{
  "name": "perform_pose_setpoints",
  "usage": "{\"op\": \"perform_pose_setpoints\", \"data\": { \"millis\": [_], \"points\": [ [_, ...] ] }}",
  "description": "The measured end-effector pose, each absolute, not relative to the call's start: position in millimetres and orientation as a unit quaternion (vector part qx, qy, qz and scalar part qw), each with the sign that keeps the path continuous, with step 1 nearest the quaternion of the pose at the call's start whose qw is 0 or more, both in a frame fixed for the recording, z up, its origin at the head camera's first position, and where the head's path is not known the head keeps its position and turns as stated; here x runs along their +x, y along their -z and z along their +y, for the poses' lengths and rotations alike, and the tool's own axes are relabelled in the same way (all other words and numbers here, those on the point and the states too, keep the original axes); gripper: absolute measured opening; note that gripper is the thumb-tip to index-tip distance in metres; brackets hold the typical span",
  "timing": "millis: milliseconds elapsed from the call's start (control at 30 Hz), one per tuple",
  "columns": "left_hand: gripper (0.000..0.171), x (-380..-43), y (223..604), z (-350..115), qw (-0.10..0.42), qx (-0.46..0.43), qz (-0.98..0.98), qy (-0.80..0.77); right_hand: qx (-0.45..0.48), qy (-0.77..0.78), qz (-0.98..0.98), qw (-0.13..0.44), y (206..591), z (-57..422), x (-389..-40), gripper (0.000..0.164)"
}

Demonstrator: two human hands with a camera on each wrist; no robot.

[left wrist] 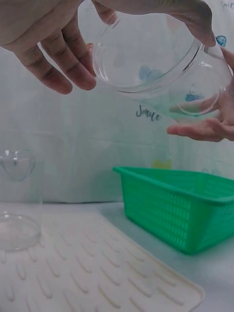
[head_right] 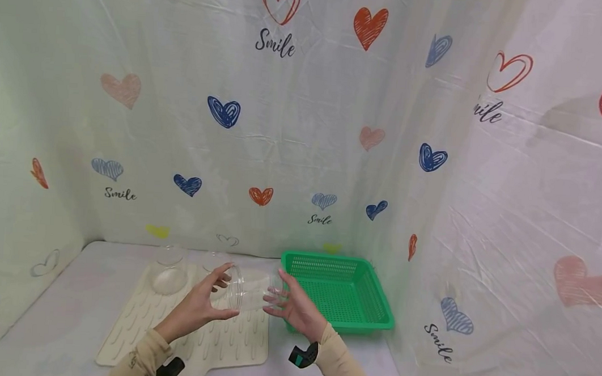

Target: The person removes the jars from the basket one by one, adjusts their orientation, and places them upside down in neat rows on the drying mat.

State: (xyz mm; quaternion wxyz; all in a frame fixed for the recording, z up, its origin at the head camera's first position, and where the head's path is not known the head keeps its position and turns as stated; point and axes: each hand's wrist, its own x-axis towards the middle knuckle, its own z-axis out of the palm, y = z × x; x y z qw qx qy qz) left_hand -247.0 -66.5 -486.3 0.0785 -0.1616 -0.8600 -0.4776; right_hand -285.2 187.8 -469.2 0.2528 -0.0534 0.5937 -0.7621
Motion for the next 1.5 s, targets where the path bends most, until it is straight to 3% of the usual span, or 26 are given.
{"op": "perform_pose_setpoints", "data": {
  "millis": [133, 267, 367, 500, 600, 733, 1000, 1500],
  "points": [
    [0.105, -243, 490, -71, 0.061, -0.149, -0.861, 0.482, -0.061, 0.751, 0.61, 0.247, 470, 182, -285, 0.089],
    [0.104, -236, 501, -83, 0.059, -0.123, -0.868, 0.478, -0.079, 0.723, 0.658, 0.194, 469, 175, -290, 0.085],
    [0.09, -227, 515, -101, 0.082, -0.096, -0.885, 0.448, -0.08, 0.685, 0.714, 0.118, 468, 169, -299, 0.082],
    [0.059, -213, 540, -129, 0.107, -0.044, -0.927, 0.358, -0.082, 0.591, 0.803, 0.007, 474, 158, -315, 0.083],
    [0.041, -203, 561, -148, 0.077, 0.008, -0.957, 0.28, -0.095, 0.512, 0.852, -0.053, 484, 151, -328, 0.081],
    [0.037, -195, 589, -165, 0.018, 0.052, -0.972, 0.227, -0.122, 0.427, 0.891, -0.092, 501, 142, -343, 0.077],
    [0.042, -189, 619, -174, -0.029, 0.067, -0.978, 0.196, -0.123, 0.335, 0.929, -0.102, 535, 126, -364, 0.074],
    [0.043, -189, 618, -171, -0.034, 0.069, -0.977, 0.199, -0.13, 0.313, 0.939, -0.056, 558, 123, -375, 0.075]
  ]
}}
